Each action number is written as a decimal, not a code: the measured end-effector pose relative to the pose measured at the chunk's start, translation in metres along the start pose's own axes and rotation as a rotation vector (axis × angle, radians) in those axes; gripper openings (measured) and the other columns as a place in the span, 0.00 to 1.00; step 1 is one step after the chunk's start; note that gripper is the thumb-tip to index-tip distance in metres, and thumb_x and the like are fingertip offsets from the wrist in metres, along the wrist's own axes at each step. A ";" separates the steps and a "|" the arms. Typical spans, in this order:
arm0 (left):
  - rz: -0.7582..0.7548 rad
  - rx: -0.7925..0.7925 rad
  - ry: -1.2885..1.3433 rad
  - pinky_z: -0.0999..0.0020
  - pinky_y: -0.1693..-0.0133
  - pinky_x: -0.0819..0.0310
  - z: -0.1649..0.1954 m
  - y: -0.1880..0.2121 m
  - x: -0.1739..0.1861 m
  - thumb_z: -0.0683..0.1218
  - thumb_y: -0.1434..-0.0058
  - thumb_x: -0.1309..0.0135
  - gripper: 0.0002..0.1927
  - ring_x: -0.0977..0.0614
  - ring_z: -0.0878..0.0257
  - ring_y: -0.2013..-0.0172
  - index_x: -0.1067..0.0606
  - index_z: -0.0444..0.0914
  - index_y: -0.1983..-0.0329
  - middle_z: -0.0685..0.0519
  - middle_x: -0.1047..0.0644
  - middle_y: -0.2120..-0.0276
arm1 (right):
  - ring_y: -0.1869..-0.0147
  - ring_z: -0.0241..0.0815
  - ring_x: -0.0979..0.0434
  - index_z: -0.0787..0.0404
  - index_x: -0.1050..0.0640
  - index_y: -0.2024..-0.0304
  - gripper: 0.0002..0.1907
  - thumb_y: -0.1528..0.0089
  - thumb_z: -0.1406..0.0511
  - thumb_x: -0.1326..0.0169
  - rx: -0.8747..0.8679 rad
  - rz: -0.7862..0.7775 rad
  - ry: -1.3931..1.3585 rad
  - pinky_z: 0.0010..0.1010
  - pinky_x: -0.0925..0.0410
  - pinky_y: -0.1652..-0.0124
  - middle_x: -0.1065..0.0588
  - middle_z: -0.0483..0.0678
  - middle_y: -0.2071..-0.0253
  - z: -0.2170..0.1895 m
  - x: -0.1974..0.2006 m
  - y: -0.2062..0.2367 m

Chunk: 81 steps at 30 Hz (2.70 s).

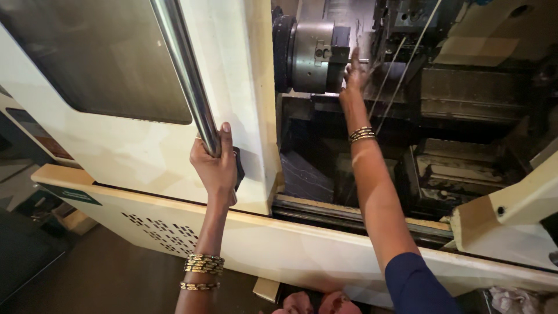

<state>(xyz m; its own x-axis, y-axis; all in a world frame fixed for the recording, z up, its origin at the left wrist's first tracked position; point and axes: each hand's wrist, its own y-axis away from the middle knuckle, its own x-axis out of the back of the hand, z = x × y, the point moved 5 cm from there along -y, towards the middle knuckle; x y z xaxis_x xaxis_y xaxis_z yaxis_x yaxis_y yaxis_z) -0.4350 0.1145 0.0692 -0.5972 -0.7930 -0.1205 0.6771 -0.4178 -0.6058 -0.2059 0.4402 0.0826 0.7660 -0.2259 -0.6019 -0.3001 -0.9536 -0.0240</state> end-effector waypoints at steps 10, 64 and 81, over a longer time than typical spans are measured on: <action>0.006 0.035 -0.011 0.71 0.78 0.41 -0.007 -0.001 0.002 0.53 0.30 0.41 0.23 0.34 0.73 0.80 0.35 0.38 0.75 0.60 0.36 0.81 | 0.79 0.32 0.35 0.60 0.21 0.74 0.23 0.49 0.49 0.30 0.005 0.111 0.107 0.26 0.47 0.80 0.19 0.44 0.75 -0.014 0.018 -0.010; 0.008 -0.031 0.000 0.73 0.77 0.38 -0.006 -0.003 0.007 0.53 0.30 0.41 0.20 0.32 0.73 0.79 0.31 0.36 0.70 0.60 0.34 0.81 | 0.61 0.37 0.22 0.43 0.25 0.47 0.21 0.42 0.52 0.39 -0.103 -0.447 0.393 0.31 0.35 0.69 0.18 0.39 0.54 -0.010 0.056 0.031; -0.100 -0.006 0.159 0.73 0.77 0.43 -0.048 -0.013 0.015 0.48 0.18 0.40 0.20 0.32 0.71 0.78 0.30 0.38 0.67 0.58 0.31 0.77 | 0.45 0.51 0.27 0.55 0.18 0.60 0.08 0.36 0.61 0.33 1.438 0.217 1.453 0.43 0.31 0.46 0.29 0.50 0.39 -0.302 0.316 0.211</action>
<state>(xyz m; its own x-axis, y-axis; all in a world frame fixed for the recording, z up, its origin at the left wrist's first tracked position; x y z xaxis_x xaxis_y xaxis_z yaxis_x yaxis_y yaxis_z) -0.4729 0.1294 0.0378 -0.7223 -0.6673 -0.1816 0.6085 -0.4884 -0.6254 0.1445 0.1079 0.1279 0.2409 -0.9399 0.2419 -0.0098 -0.2516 -0.9678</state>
